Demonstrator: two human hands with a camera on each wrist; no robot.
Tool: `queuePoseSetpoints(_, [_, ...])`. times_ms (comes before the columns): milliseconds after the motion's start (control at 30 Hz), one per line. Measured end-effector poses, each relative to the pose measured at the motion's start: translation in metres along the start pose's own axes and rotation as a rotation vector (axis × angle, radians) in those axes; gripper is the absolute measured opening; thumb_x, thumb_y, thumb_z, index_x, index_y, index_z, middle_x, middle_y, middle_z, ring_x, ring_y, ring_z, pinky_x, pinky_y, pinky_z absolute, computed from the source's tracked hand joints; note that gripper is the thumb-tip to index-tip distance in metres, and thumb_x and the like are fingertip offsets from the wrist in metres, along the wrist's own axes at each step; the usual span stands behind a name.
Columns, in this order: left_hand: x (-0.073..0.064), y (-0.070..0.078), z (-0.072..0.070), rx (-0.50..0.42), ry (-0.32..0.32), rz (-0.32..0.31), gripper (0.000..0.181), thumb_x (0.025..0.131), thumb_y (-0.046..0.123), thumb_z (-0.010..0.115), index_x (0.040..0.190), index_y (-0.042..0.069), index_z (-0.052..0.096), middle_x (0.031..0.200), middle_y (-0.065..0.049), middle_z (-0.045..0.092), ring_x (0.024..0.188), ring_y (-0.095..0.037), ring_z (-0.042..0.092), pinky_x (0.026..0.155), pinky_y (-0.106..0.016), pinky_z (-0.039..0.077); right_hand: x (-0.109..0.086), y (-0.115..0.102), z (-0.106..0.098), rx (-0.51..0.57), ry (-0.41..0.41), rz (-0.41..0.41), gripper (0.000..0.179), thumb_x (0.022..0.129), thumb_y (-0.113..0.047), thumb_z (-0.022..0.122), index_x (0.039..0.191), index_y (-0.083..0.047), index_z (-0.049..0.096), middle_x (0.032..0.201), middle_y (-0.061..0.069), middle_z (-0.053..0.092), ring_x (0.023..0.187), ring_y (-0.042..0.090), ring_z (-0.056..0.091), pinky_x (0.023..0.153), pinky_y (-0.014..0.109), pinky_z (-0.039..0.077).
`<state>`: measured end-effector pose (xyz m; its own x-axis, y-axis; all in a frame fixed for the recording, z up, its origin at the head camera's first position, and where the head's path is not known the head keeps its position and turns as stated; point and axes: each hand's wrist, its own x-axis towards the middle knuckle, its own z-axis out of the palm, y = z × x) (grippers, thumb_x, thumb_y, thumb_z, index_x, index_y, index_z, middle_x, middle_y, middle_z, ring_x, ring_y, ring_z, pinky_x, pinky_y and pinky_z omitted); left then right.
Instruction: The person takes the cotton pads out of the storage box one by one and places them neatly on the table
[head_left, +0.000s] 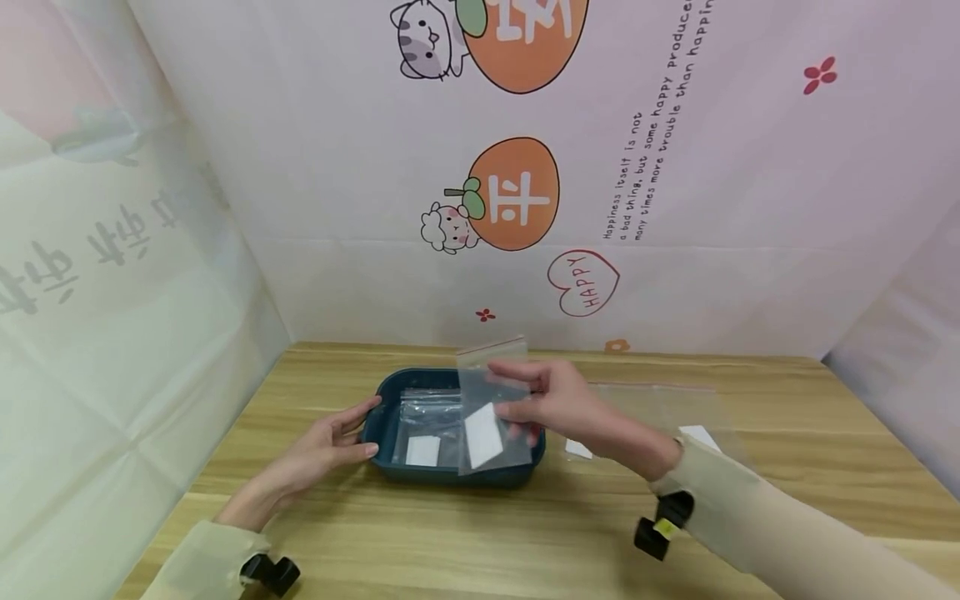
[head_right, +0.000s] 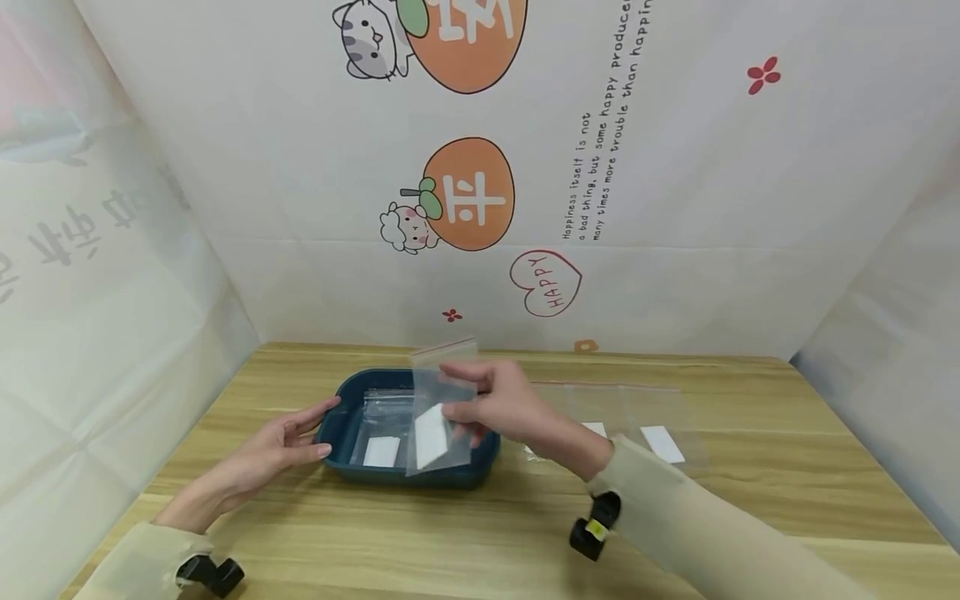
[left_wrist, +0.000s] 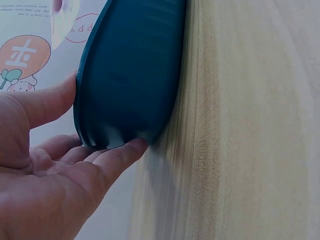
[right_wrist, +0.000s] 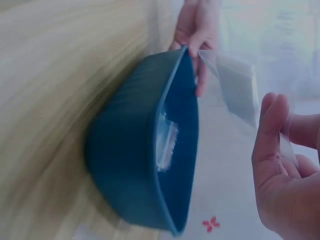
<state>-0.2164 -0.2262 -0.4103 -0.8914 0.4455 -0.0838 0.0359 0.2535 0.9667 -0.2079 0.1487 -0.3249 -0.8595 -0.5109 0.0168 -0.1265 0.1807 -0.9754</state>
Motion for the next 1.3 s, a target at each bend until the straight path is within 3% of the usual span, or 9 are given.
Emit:
queuePoseSetpoints(333, [-0.003, 0.000, -0.003, 0.009, 0.005, 0.006, 0.081, 0.102, 0.013, 0.071, 0.168, 0.007, 0.024, 0.172, -0.022, 0.014, 0.151, -0.051, 0.026, 0.116, -0.050, 0.040, -0.070, 0.022, -0.031, 0.007, 0.058, 0.069, 0.066, 0.097, -0.009, 0.077, 0.156, 0.000, 0.049, 0.155, 0.020, 0.052, 0.067, 0.019, 0.065, 0.055, 0.029, 0.057])
queuePoseSetpoints(467, [-0.003, 0.000, -0.003, 0.004, 0.004, 0.004, 0.082, 0.102, 0.013, 0.072, 0.168, 0.006, 0.023, 0.172, -0.022, 0.013, 0.151, -0.050, 0.026, 0.116, -0.050, 0.040, -0.091, 0.037, -0.036, 0.011, 0.059, 0.057, 0.064, 0.096, -0.007, 0.076, 0.153, 0.003, 0.051, 0.154, 0.023, 0.052, 0.065, 0.016, 0.063, 0.053, 0.031, 0.058])
queuePoseSetpoints(633, [-0.004, 0.002, -0.002, 0.007, 0.014, -0.010, 0.080, 0.103, 0.011, 0.070, 0.168, 0.007, 0.024, 0.172, -0.021, 0.014, 0.151, -0.050, 0.025, 0.116, -0.052, 0.039, -0.108, 0.057, -0.039, 0.009, 0.056, 0.055, 0.061, 0.096, -0.006, 0.075, 0.151, 0.007, 0.052, 0.156, 0.027, 0.047, 0.065, 0.016, 0.063, 0.052, 0.032, 0.058])
queuePoseSetpoints(933, [-0.002, 0.001, 0.000, 0.019, 0.018, -0.014, 0.079, 0.103, 0.012, 0.070, 0.168, 0.009, 0.026, 0.173, -0.019, 0.015, 0.151, -0.050, 0.024, 0.118, -0.054, 0.035, -0.129, 0.093, -0.042, 0.011, 0.016, 0.087, 0.063, 0.098, -0.006, 0.073, 0.153, 0.010, 0.047, 0.145, 0.027, 0.058, 0.062, 0.014, 0.063, 0.052, 0.031, 0.058])
queuePoseSetpoints(1033, [-0.001, 0.001, 0.000, 0.034, 0.022, -0.023, 0.079, 0.103, 0.013, 0.070, 0.168, 0.010, 0.026, 0.173, -0.018, 0.015, 0.152, -0.051, 0.024, 0.118, -0.057, 0.033, -0.130, 0.101, -0.042, 0.022, -0.009, 0.080, 0.063, 0.099, -0.005, 0.072, 0.153, 0.012, 0.044, 0.139, 0.025, 0.062, 0.058, 0.012, 0.061, 0.050, 0.028, 0.056])
queuePoseSetpoints(1133, [0.000, 0.000, 0.001, 0.031, 0.031, -0.036, 0.078, 0.103, 0.012, 0.070, 0.168, 0.012, 0.027, 0.173, -0.018, 0.016, 0.152, -0.051, 0.024, 0.119, -0.058, 0.032, -0.130, 0.106, -0.043, -0.037, -0.019, 0.054, 0.063, 0.098, -0.006, 0.073, 0.152, 0.012, 0.045, 0.111, 0.016, 0.075, 0.050, 0.008, 0.057, 0.044, 0.026, 0.051])
queuePoseSetpoints(1200, [0.000, 0.001, 0.001, 0.035, 0.027, -0.029, 0.078, 0.103, 0.011, 0.070, 0.168, 0.011, 0.027, 0.173, -0.019, 0.016, 0.152, -0.051, 0.024, 0.119, -0.058, 0.032, -0.130, 0.109, -0.043, -0.105, -0.015, 0.031, 0.064, 0.097, -0.007, 0.075, 0.152, 0.011, 0.048, 0.081, 0.005, 0.072, 0.045, 0.005, 0.052, 0.040, 0.025, 0.048])
queuePoseSetpoints(1267, [0.000, 0.001, 0.000, 0.032, 0.026, -0.025, 0.078, 0.102, 0.011, 0.070, 0.168, 0.010, 0.027, 0.172, -0.019, 0.017, 0.152, -0.051, 0.024, 0.118, -0.057, 0.032, -0.129, 0.111, -0.044, -0.180, 0.002, 0.001, 0.065, 0.094, -0.008, 0.079, 0.150, 0.010, 0.051, 0.079, 0.003, 0.071, 0.042, 0.002, 0.045, 0.038, 0.024, 0.044])
queuePoseSetpoints(1300, [0.000, 0.002, 0.000, 0.034, 0.022, -0.020, 0.078, 0.102, 0.011, 0.070, 0.168, 0.010, 0.027, 0.172, -0.020, 0.017, 0.151, -0.051, 0.024, 0.118, -0.057, 0.033, -0.130, 0.112, -0.043, -0.220, 0.017, -0.017, 0.065, 0.093, -0.008, 0.080, 0.149, 0.010, 0.052, 0.087, 0.005, 0.072, 0.042, 0.001, 0.041, 0.037, 0.023, 0.042])
